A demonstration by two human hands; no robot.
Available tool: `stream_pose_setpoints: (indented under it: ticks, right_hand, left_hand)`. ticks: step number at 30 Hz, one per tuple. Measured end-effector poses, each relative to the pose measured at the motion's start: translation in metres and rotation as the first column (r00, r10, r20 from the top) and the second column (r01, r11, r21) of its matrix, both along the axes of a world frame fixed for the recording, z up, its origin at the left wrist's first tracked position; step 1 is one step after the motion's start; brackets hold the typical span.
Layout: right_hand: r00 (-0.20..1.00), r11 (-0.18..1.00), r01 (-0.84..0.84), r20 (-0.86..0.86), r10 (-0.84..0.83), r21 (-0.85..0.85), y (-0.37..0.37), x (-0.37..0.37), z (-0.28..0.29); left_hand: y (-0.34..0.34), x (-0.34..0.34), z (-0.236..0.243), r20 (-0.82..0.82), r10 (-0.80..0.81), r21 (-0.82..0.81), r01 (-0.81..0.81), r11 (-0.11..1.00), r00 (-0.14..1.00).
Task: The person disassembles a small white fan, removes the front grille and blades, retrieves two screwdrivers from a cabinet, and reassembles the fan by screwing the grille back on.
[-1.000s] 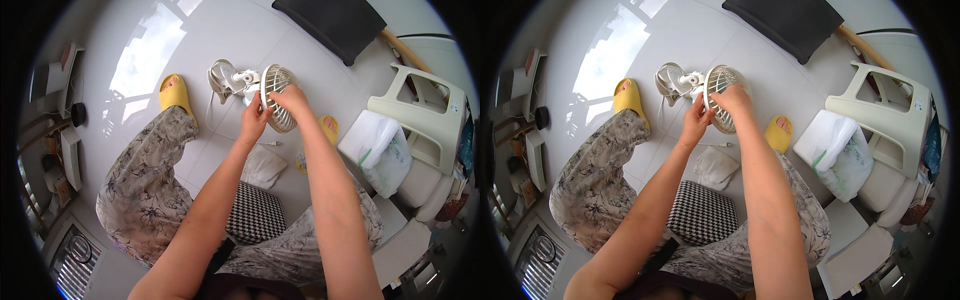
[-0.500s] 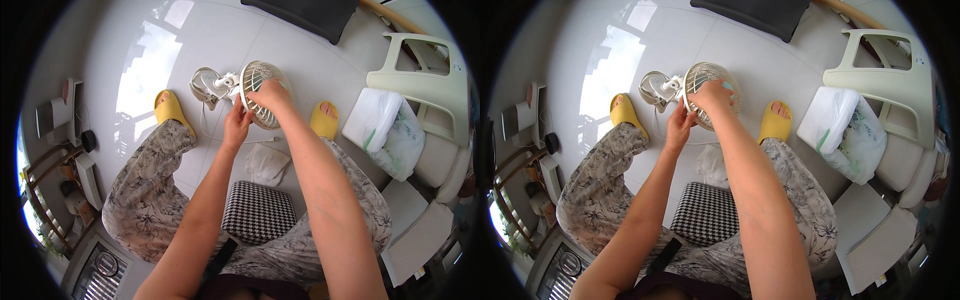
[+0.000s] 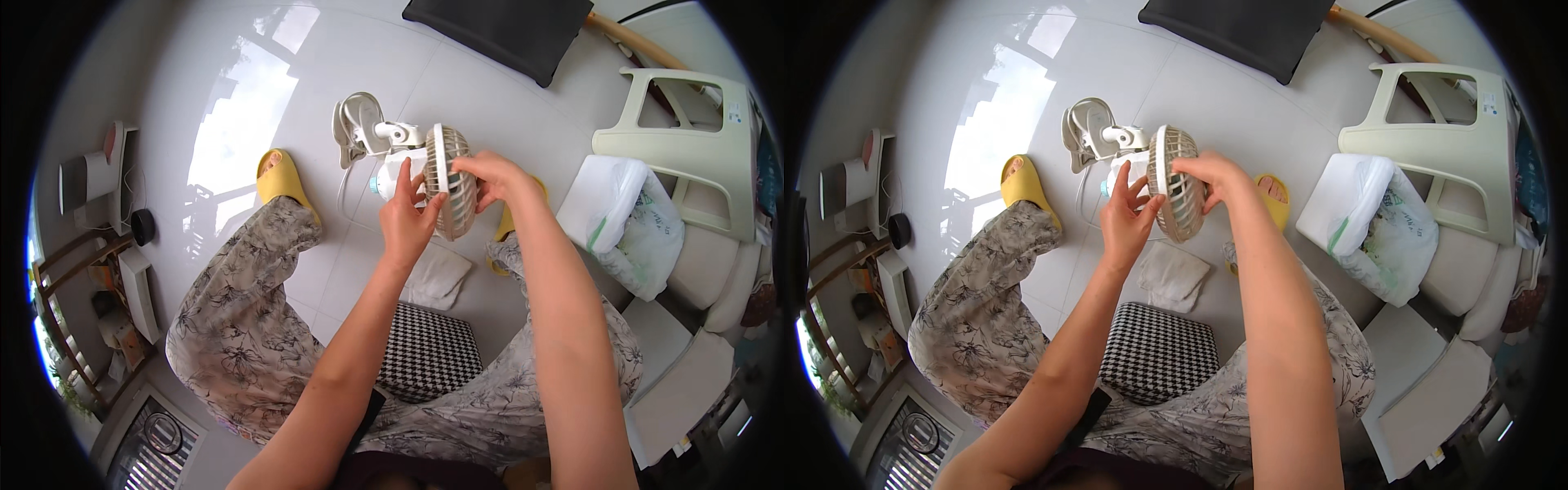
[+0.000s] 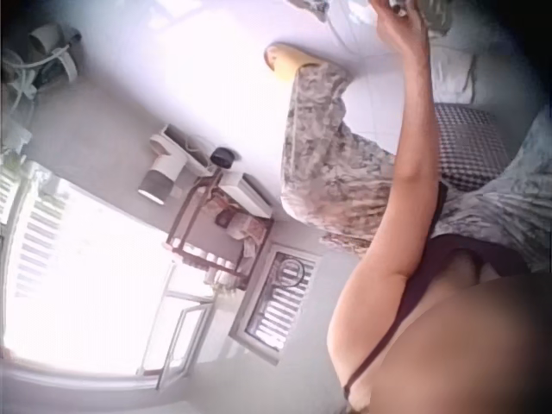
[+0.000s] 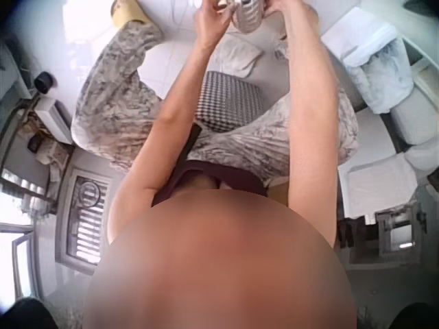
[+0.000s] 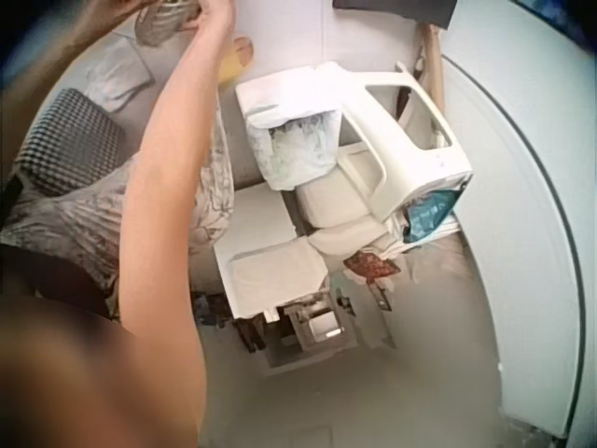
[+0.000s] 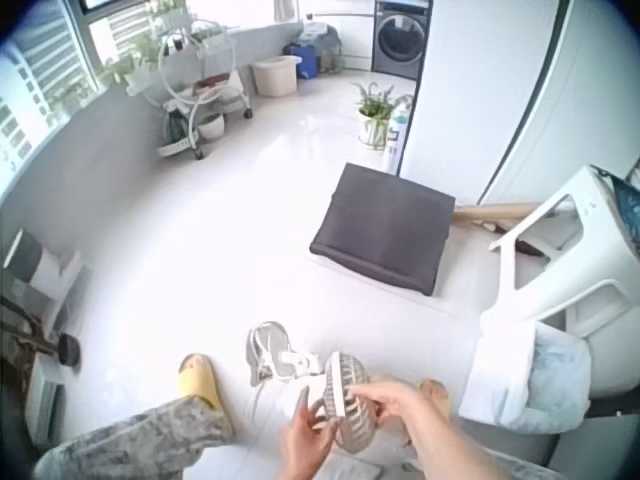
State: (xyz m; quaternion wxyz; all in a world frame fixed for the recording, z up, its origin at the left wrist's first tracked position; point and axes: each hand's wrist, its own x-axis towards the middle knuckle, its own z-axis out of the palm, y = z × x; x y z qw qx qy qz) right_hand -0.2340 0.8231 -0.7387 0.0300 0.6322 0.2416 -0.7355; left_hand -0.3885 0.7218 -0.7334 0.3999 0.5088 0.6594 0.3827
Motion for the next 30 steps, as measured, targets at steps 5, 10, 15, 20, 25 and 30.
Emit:
stream_pose_setpoints:
  ticks: [5,10,15,20,25,30]
  right_hand:
    - [0.913,0.974,0.219,-0.339,-0.225,-0.056,-0.037,0.052,0.0]
    - [0.677,0.885,0.449,-0.598,-0.429,-0.127,-0.077,0.059,0.008]
    - [0.61,0.854,0.52,-0.691,-0.389,-0.021,-0.081,0.049,0.007]
    - [0.667,0.803,0.592,-0.601,-0.44,0.069,-0.079,0.037,0.01]
    - [0.7,0.765,0.615,-0.579,-0.417,0.192,-0.076,0.019,0.026]
    - [0.797,0.77,0.602,-0.205,-0.568,0.209,-0.063,-0.016,0.036]
  left_hand:
    - [-0.028,0.017,0.02,0.068,0.07,0.082,-0.075,0.994,0.995]
    - [-0.035,0.024,0.048,-0.001,0.043,0.245,-0.041,0.969,0.999]
    - [-0.026,0.02,0.059,-0.056,0.028,0.353,-0.006,0.936,0.998]
    - [-0.021,0.021,0.063,-0.103,0.021,0.391,0.021,0.92,0.994]
    - [-0.014,0.025,0.063,-0.184,0.075,0.362,-0.003,0.932,0.98]
    - [0.001,0.025,0.02,-0.209,0.201,0.327,-0.125,0.937,0.957]
